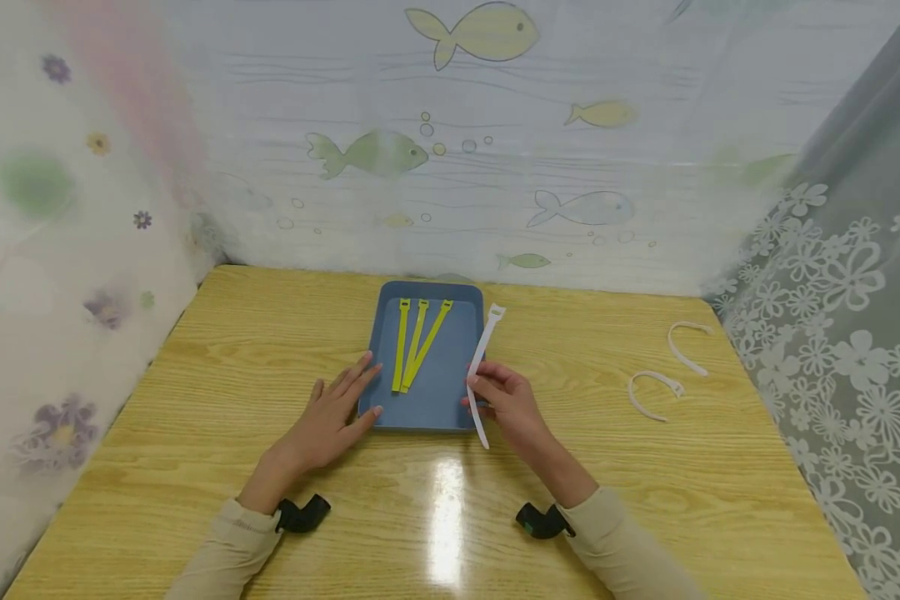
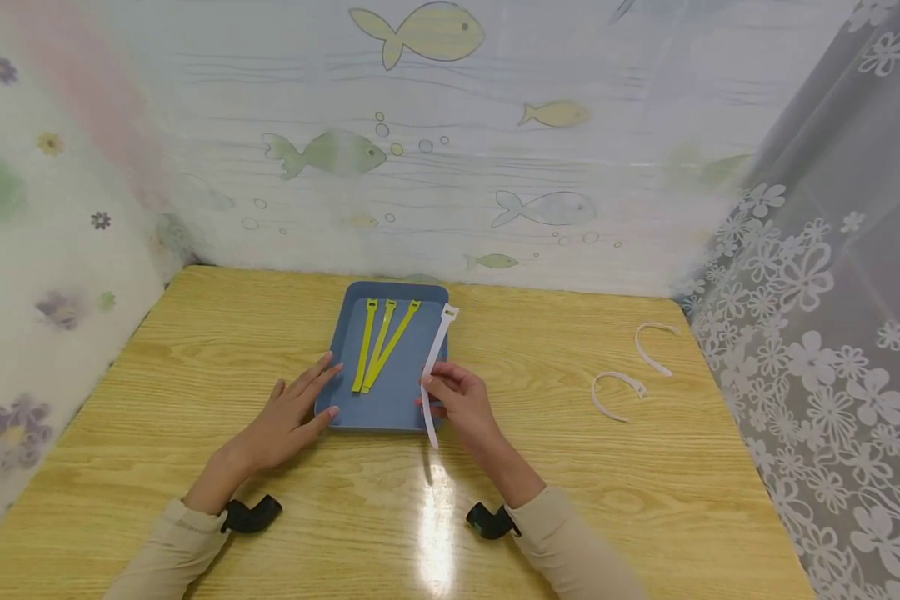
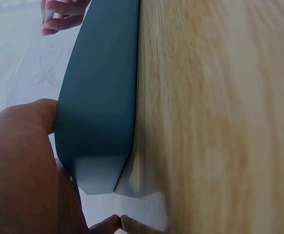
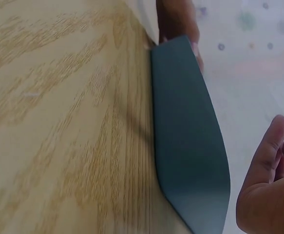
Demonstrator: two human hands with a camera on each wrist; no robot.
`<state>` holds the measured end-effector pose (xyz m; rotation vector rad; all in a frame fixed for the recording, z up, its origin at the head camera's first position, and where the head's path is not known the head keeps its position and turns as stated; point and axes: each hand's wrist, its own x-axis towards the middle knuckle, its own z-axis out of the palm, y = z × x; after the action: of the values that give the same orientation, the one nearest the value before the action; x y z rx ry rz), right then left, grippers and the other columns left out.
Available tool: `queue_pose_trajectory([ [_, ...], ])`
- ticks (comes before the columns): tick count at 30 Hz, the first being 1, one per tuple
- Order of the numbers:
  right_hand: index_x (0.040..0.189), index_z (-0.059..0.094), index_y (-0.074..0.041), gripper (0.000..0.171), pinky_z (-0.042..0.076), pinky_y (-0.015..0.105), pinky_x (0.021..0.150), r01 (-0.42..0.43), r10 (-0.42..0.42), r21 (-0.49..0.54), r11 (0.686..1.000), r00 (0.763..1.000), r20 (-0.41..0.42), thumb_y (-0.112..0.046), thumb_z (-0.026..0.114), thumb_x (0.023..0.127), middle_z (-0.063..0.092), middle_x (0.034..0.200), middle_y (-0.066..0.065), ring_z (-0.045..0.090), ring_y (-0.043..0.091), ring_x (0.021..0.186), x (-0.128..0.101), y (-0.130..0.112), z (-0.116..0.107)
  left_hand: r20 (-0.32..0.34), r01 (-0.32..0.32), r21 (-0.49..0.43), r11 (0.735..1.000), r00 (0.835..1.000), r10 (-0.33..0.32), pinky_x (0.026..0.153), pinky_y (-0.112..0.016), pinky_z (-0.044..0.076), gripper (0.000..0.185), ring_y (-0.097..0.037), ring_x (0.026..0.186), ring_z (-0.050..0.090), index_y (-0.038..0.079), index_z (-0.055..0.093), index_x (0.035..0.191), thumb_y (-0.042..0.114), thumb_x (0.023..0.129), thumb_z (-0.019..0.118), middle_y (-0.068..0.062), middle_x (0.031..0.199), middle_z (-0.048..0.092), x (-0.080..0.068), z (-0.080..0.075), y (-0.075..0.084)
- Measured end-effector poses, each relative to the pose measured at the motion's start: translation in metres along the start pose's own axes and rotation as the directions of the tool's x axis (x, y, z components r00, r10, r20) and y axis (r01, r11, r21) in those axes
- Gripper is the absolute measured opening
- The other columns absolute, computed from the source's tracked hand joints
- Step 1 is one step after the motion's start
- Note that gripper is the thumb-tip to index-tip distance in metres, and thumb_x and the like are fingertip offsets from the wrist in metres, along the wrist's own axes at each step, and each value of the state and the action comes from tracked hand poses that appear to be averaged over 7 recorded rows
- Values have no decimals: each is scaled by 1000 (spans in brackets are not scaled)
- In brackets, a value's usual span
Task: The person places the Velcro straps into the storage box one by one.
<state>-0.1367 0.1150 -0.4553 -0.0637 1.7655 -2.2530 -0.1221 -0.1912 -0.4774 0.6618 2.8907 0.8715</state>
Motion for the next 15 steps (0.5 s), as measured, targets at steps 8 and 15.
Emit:
queue_pose_trajectory([
  [8,130,54,13,34,59,29,75,11,-11,20,1000,1000,26,-9,56,105,70,103,5,70,15,82,6,2,9,6,5,1,1000,1000,-5,114,-77,4,67,-43,154,20,20,24,164,42,107,50,-3,172,12,-1,1,-1],
  [15,126,60,7,27,59,31,77,16,-14,41,999,999,-42,-9,58,104,71,102,5,69,22,88,16,2,18,1,-3,26,1000,1000,3,113,-78,6,67,-46,152,22,17,26,163,43,107,50,-4,172,13,0,1,-2],
])
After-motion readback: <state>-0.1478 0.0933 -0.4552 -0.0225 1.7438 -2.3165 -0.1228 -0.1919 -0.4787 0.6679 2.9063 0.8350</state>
